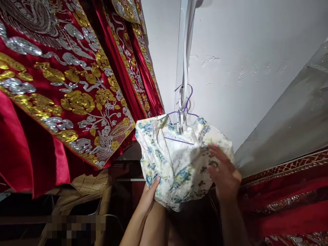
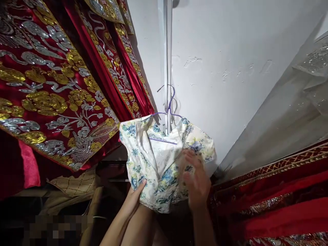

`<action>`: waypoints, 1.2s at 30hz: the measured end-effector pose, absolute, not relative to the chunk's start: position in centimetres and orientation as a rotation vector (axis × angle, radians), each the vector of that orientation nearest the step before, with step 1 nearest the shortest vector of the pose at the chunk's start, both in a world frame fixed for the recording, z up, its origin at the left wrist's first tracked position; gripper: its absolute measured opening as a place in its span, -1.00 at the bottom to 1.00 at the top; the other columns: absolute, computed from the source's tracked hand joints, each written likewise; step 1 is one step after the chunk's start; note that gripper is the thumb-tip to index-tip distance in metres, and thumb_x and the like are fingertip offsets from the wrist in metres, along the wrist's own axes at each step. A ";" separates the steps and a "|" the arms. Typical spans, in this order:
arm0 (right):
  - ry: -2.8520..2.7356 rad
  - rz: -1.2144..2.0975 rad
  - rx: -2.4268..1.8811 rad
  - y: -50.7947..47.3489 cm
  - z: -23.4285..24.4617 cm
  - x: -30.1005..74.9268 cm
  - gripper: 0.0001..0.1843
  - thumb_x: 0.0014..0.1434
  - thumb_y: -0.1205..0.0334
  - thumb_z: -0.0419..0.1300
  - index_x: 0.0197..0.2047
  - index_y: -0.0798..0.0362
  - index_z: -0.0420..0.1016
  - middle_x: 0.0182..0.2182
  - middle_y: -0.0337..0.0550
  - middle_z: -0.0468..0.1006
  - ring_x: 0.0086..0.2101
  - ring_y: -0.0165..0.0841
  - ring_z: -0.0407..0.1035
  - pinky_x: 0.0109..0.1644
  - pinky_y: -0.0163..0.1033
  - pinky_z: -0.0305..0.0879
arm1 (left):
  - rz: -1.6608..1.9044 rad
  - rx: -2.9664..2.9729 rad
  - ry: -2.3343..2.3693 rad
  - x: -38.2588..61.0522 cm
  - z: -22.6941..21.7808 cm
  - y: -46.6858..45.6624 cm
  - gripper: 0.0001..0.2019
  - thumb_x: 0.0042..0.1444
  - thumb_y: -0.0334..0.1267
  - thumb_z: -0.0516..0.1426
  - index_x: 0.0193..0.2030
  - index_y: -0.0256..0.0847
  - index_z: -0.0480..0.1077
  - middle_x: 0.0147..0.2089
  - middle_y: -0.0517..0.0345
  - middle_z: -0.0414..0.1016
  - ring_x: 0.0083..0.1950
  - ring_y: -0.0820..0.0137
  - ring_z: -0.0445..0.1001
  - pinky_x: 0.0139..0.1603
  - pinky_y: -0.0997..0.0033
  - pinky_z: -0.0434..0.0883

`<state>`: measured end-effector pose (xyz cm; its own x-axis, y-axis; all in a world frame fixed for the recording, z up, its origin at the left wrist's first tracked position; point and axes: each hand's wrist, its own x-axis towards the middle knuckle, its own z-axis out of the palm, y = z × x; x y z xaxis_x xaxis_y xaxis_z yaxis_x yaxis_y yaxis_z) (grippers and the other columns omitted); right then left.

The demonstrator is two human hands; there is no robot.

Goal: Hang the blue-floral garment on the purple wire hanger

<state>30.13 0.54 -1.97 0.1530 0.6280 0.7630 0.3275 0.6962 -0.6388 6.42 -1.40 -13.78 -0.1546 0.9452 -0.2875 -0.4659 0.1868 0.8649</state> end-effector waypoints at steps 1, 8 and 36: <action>-1.306 0.392 -0.809 -0.4 -3.9 28.6 -0.67 0.29 0.14 0.22 0.10 -0.10 0.61 0.11 -0.03 0.62 0.22 0.00 0.40 0.27 0.17 0.31 | 1.330 0.637 1.160 6.5 -13.3 -1.7 -0.21 -0.11 0.17 0.42 0.24 -0.16 0.45 0.29 -0.13 0.51 0.41 -0.05 0.36 0.46 0.01 0.27; -0.907 1.188 -1.122 -5.5 -13.9 20.4 -0.62 0.15 -0.15 0.32 -0.33 0.03 0.62 -0.44 -0.10 0.60 -0.38 -0.21 0.49 -0.27 -0.16 0.43 | 1.023 1.137 1.474 8.0 -9.5 -3.4 -0.49 0.01 0.01 0.34 0.12 -0.07 0.56 0.17 -0.03 0.60 0.45 -0.07 0.29 0.53 -0.01 0.09; -0.995 1.001 -1.281 -2.7 -11.7 21.9 -0.67 0.12 -0.04 0.33 -0.33 0.05 0.43 -0.59 -0.37 0.25 -0.53 -0.42 0.14 -0.43 -0.29 0.12 | 0.927 1.187 1.211 8.2 -11.4 -4.3 -0.37 -0.04 -0.14 0.38 0.23 -0.09 0.49 0.32 -0.02 0.48 0.41 -0.03 0.35 0.51 0.05 0.16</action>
